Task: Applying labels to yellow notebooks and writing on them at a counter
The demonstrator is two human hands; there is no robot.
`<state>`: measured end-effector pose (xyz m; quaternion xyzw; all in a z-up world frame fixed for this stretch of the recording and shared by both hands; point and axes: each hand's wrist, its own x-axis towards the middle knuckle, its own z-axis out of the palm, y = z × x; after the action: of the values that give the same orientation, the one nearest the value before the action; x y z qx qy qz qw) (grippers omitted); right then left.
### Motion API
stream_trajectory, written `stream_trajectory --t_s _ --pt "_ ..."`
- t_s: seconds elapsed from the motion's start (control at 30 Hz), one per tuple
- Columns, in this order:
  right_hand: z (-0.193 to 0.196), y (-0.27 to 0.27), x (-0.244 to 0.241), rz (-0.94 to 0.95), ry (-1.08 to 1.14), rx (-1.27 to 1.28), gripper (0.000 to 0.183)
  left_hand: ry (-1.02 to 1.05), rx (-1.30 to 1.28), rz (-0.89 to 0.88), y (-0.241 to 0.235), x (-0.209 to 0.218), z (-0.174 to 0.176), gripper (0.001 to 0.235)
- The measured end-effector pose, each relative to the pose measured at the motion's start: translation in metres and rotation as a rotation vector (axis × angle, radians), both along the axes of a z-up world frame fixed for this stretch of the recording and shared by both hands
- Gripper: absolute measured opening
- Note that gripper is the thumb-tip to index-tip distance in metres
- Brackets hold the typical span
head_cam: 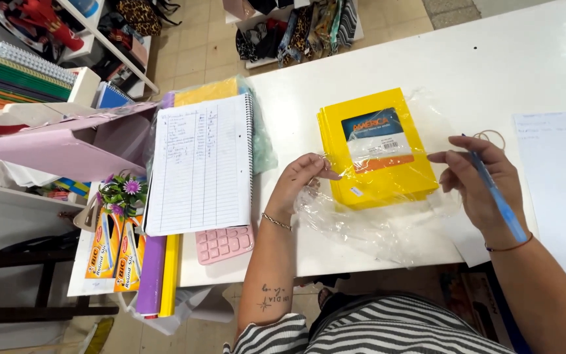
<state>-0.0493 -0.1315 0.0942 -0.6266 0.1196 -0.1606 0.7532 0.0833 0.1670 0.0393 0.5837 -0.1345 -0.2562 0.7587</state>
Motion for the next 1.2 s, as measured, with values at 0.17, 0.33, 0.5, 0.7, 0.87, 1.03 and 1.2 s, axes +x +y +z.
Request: stream_trajectory --t_s 0.17,0.33,0.5,0.7,0.87,1.03,1.2 --pt "-0.007 -0.001 0.000 -0.006 -0.003 0.004 0.023 0.072 -0.153 -0.030 -0.002 0.002 -0.008 0.014" --pt "-0.009 -0.001 0.000 -0.022 -0.015 0.011 0.022 0.105 -0.135 -0.027 -0.004 0.001 -0.006 0.011" --pt "-0.007 -0.009 -0.001 -0.022 -0.051 0.072 0.024 0.023 -0.195 0.140 -0.004 0.011 -0.023 0.015" --pt "-0.033 -0.054 -0.028 -0.060 0.007 -0.094 0.056 -0.316 -0.142 1.014 0.016 0.010 0.001 0.025" --pt "-0.063 -0.074 -0.059 -0.109 0.210 -0.344 0.028 -0.667 0.010 1.120 0.014 -0.014 0.031 0.016" --pt "-0.071 -0.068 -0.067 -0.118 0.444 -0.475 0.022 -0.854 1.009 0.634 0.019 -0.043 0.016 0.025" --pt "-0.084 -0.068 -0.066 -0.129 0.442 -0.483 0.011 -1.011 1.425 0.595 -0.015 -0.117 0.082 0.031"
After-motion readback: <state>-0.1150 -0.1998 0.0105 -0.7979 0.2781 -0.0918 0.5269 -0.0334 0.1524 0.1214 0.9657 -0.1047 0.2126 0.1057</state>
